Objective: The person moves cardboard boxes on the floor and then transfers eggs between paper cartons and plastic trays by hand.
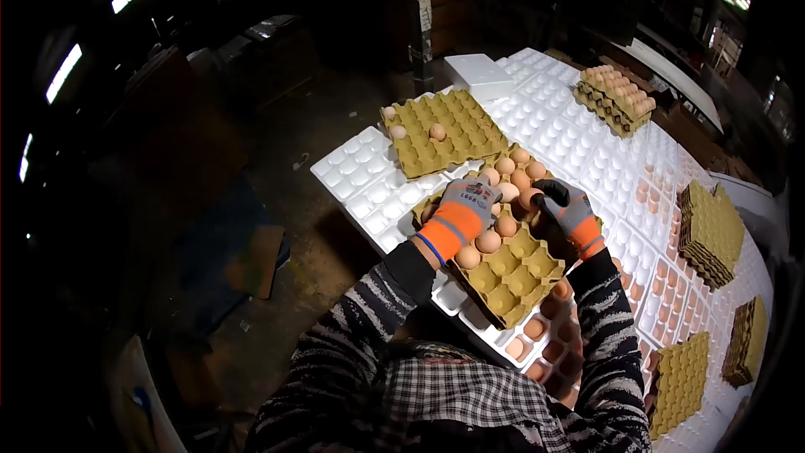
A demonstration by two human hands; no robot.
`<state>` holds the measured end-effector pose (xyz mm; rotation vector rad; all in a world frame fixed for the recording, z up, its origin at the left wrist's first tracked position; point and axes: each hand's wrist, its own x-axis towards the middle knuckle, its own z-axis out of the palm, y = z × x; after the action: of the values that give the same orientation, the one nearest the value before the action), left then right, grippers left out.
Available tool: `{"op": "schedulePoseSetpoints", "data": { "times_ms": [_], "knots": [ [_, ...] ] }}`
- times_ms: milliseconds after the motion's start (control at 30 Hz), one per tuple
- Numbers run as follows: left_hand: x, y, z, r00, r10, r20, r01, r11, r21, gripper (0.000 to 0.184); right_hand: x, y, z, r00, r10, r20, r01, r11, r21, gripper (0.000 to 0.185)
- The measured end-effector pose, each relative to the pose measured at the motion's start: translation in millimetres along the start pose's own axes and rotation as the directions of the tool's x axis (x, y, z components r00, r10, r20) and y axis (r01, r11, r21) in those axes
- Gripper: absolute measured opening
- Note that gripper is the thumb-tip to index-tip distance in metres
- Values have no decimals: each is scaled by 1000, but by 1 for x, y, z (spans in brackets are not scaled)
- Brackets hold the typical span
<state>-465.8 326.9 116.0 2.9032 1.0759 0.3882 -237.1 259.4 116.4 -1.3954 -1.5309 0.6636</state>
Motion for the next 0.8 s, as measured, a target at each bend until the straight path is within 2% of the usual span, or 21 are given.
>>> {"op": "schedulePoseSetpoints", "data": {
  "times_ms": [67,100,133,167,200,233,267,300,333,367,433,467,500,533,567,600,633,700,733,767,800],
  "knots": [
    [3,-4,2,1000,-19,18,20,998,-53,27,-1,-10,-20,979,193,69,-205,922,328,33],
    [3,-5,0,999,-22,48,26,995,-99,29,1,-18,-22,961,254,111,-276,839,470,34],
    [4,-7,5,999,0,53,6,993,-116,29,7,-24,-21,971,218,101,-239,917,320,35],
    [5,-10,10,1000,20,14,-17,988,-155,31,13,-5,-11,977,127,169,-182,914,362,39],
    [6,-11,11,999,36,-27,-41,981,-192,34,17,-11,-5,980,-70,186,77,997,-32,40],
    [8,-12,11,998,53,-28,-58,977,-204,34,22,-19,5,930,-231,287,337,849,-407,42],
    [10,-12,7,999,28,23,-22,978,-205,37,26,-26,18,936,-217,278,322,848,-421,42],
    [11,-13,4,997,3,76,13,979,-202,40,30,-32,32,938,-75,339,296,681,-670,43],
    [13,-16,5,999,1,55,13,966,-259,39,33,-34,38,932,83,353,282,444,-850,46],
    [16,-20,7,998,16,55,0,963,-271,39,36,-33,35,935,97,342,269,437,-858,46],
    [19,-33,11,983,-105,154,167,860,-482,39,43,-31,29,916,-8,400,348,510,-787,46],
    [14,-46,12,996,-79,34,79,687,-723,39,43,-37,28,927,45,374,289,549,-784,47],
    [8,-54,5,987,-162,20,82,382,-921,39,42,-26,19,939,4,345,260,647,-717,49],
    [6,-73,1,985,-150,90,97,42,-994,40,37,-16,8,961,-12,275,148,865,-479,52],
    [-2,-81,-17,962,-159,223,173,-279,-945,38,34,-10,-1,980,-7,200,43,983,-176,54],
    [-2,-95,-7,955,-77,-286,-281,75,-957,35,25,-20,-6,984,99,146,-129,969,211,57],
    [-6,-105,4,955,-130,-268,-219,305,-927,31,17,-32,-21,963,196,183,-257,870,420,54],
    [1,-122,-3,984,-167,62,31,-180,-983,35,4,-45,-23,946,236,223,-303,890,340,56],
    [8,-129,-4,998,-18,-62,-59,133,-989,35,4,-40,-19,962,44,269,-68,994,82,57],
    [17,-120,-6,968,-129,216,247,337,-908,45,7,-37,-12,924,-128,361,200,965,-169,59],
    [21,-105,-12,978,-118,173,206,679,-705,51,5,-51,-3,888,-124,442,344,817,-463,55]
  ]
}}
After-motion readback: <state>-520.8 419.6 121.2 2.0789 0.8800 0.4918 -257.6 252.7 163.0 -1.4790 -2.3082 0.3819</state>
